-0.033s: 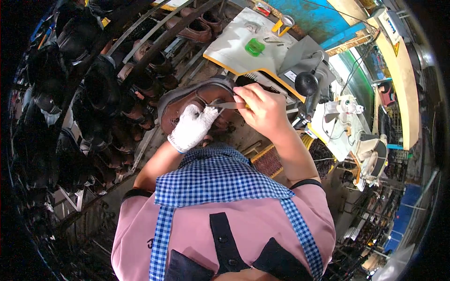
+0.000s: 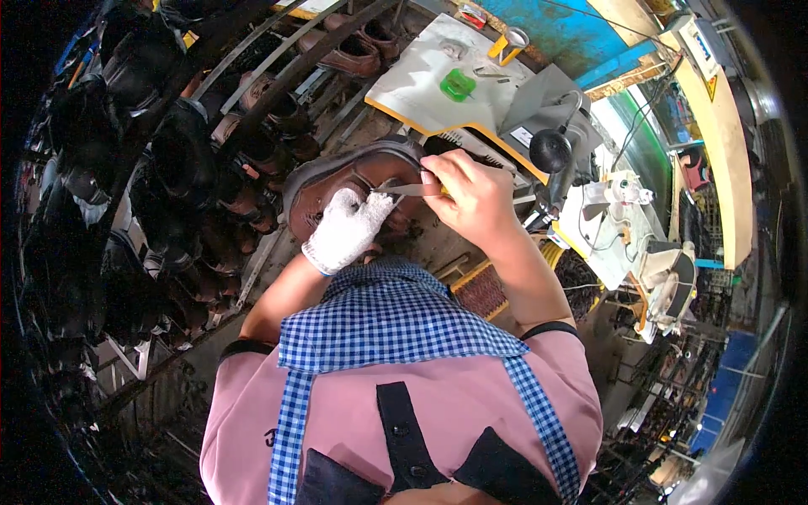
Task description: Trim excess material from leather shoes and organize them on industrial racks.
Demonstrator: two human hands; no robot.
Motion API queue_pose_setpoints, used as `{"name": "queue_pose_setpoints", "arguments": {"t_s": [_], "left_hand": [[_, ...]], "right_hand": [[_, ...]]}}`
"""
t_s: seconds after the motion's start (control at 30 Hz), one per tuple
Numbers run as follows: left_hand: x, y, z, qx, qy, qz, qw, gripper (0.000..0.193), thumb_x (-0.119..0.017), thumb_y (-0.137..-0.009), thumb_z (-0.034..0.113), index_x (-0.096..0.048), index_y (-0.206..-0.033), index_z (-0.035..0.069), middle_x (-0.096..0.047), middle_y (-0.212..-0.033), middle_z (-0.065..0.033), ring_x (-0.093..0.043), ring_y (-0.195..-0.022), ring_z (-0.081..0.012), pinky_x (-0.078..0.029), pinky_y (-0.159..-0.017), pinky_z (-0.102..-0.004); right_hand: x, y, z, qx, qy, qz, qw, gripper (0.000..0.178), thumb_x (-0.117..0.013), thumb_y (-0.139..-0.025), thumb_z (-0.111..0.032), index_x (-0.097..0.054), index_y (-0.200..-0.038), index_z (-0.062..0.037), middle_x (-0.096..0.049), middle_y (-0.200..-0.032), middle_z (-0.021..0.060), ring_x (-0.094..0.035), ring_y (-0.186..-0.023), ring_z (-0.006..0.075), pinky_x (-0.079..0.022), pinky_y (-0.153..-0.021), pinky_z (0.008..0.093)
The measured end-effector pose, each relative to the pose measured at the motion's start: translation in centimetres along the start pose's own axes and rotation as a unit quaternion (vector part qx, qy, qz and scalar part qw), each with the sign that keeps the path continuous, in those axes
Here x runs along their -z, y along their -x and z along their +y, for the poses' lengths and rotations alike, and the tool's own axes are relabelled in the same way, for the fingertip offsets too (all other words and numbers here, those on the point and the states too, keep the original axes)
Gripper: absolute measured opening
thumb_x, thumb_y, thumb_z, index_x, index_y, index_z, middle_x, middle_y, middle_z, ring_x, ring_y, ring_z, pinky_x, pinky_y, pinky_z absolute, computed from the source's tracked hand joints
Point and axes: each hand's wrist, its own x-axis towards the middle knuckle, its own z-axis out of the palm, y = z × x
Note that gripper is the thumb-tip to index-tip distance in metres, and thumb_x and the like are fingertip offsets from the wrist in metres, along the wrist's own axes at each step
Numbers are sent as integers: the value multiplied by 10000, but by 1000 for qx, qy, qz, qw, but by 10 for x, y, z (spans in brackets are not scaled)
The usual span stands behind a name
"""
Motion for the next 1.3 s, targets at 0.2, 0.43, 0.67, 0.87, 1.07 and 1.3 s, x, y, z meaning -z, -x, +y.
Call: {"name": "queue_pose_setpoints", "arguments": {"t_s": [0.2,0.43,0.67,0.87,1.07,1.3], "left_hand": [[7,-6,16,71,43,-47,995,316,-558,-876,278,-631,-973,-13,-623,-685,-16,-510,-495,-75,-414,-428,-241],[0,-1,10,12,73,-16,997,239,-568,-854,202,-643,-986,18,-635,-712,-19,-563,-625,-93,-461,-544,-259],[-13,-3,6,-33,1,32,999,240,-596,-797,114,-615,-1019,26,-654,-942,-111,-616,-863,-228,-476,-770,-338],[-9,-16,-8,-9,-16,122,992,323,-722,-737,254,-633,-861,-31,-656,-772,-115,-606,-659,-153,-477,-575,-323],[-13,-25,-12,90,41,112,989,461,-758,-667,346,-610,-813,-65,-638,-786,-137,-596,-713,-158,-486,-632,-325],[-24,-34,-24,74,-207,119,968,388,-719,-607,313,-622,-759,-31,-607,-686,-208,-611,-635,-289,-499,-631,-385]], "right_hand": [[-5,-1,18,-266,-398,-36,878,94,-639,-765,-61,-574,-831,-49,-595,-727,62,-563,-614,71,-443,-556,244],[11,-14,-9,-18,19,-115,993,282,-692,-693,-189,-491,-863,-86,-532,-718,73,-601,-559,235,-477,-474,351],[-3,-2,-12,-106,113,-154,976,152,-612,-725,-154,-508,-709,-43,-569,-607,113,-574,-515,299,-471,-478,382],[-18,-5,-9,-196,-159,-108,962,74,-597,-714,-55,-562,-714,10,-561,-609,149,-558,-510,226,-416,-482,306],[-26,7,5,-220,-196,-116,949,116,-604,-727,-86,-588,-753,27,-554,-584,153,-541,-476,203,-407,-472,293],[-18,14,-15,-292,-389,-261,834,105,-547,-769,-44,-544,-688,22,-500,-574,-8,-435,-548,53,-345,-495,216]]}}
